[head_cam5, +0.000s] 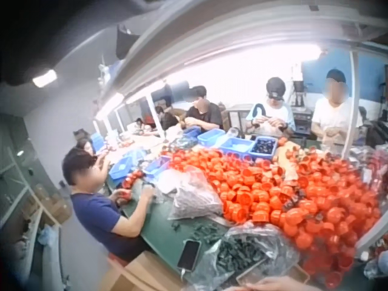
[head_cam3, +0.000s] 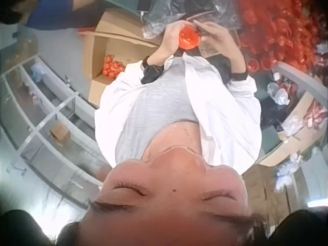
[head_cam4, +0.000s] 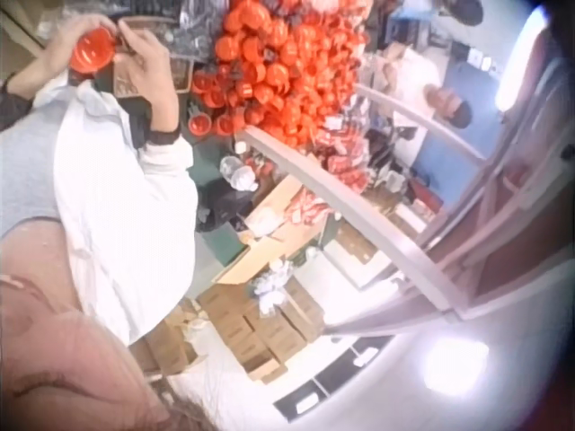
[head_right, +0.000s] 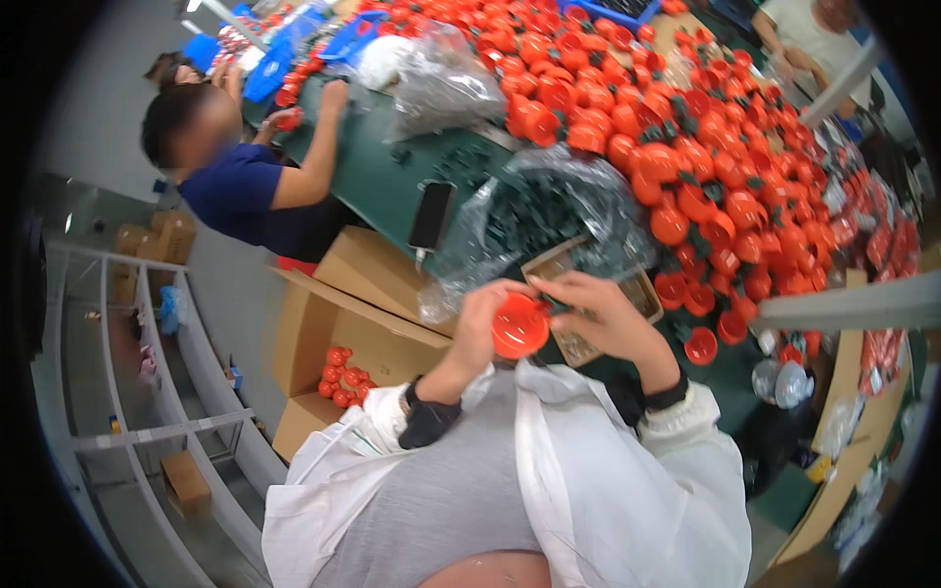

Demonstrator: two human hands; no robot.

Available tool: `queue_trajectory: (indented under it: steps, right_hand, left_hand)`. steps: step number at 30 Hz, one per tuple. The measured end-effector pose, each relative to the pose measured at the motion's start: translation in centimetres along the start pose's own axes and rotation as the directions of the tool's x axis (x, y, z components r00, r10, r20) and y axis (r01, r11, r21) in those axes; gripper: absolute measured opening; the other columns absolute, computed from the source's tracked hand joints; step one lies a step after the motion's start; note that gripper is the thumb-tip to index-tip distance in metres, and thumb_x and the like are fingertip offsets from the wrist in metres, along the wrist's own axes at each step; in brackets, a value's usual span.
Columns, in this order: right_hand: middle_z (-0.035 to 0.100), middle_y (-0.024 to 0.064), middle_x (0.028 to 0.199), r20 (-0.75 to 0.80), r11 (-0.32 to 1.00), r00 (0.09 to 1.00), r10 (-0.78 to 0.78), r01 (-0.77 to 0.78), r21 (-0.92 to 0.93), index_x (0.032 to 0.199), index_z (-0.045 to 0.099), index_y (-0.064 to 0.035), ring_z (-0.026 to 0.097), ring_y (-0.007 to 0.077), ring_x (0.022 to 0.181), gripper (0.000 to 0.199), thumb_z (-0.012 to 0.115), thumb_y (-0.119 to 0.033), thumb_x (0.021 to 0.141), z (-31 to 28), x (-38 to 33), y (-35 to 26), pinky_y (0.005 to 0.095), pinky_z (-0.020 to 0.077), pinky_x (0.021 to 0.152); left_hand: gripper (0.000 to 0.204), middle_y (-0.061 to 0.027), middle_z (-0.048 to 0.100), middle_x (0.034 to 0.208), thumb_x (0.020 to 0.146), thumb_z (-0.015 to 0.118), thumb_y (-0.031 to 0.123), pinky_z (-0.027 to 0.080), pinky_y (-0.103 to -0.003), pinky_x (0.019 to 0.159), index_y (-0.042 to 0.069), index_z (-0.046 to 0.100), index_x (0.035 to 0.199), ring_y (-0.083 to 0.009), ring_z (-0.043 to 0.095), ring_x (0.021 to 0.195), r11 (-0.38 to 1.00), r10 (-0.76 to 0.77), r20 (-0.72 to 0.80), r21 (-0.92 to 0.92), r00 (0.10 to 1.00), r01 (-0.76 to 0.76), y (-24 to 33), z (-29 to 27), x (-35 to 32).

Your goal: Assembling plastic components (red caps and green stems) in a factory setting.

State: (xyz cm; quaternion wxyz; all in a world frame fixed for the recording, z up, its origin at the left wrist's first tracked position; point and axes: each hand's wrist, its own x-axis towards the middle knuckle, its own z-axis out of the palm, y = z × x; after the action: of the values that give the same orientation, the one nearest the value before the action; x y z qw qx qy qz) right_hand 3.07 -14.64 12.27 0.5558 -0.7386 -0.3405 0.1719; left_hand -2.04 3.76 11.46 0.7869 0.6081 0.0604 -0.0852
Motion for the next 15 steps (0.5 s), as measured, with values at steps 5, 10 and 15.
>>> queue_trajectory:
  steps: [5,10,15]
  right_hand:
    - [0.054,0.0103,0.089,0.118,0.999,0.992,-0.035,0.039,-0.036,0.121,0.051,-0.0103,0.055,0.0224,0.075,0.050,0.065,-0.011,0.072,0.0,-0.4,0.3,0.0290,0.0427,0.067]
    - [0.053,0.0088,0.082,0.059,0.994,0.993,-0.105,0.107,-0.031,0.116,0.056,-0.0100,0.053,0.0204,0.069,0.046,0.067,-0.010,0.071,1.2,0.0,-0.7,0.0286,0.0412,0.061]
    - [0.056,0.0074,0.079,0.089,1.000,0.996,-0.005,0.008,-0.025,0.102,0.062,-0.0038,0.053,0.0181,0.071,0.033,0.066,-0.010,0.071,2.3,0.0,1.5,0.0268,0.0405,0.064]
  left_hand:
    - [0.030,-0.0121,0.062,0.082,0.084,0.037,0.016,0.050,-0.025,0.059,-0.004,0.058,0.091,-0.0164,0.061,0.070,0.997,0.046,0.042,0.054,0.998,-0.048,-3.0,-1.0,0.6]
    - [0.038,-0.0162,0.060,0.071,0.085,0.032,0.024,0.047,-0.031,0.038,-0.004,0.057,0.083,-0.0238,0.059,0.049,0.911,-0.290,0.047,-0.291,0.956,0.290,-2.0,-1.1,0.3]
    - [0.039,-0.0141,0.061,0.074,0.087,0.032,0.027,0.048,-0.029,0.045,-0.004,0.057,0.089,-0.0226,0.060,0.056,0.829,-0.392,0.255,-0.319,0.884,0.460,-4.4,-3.6,0.9]
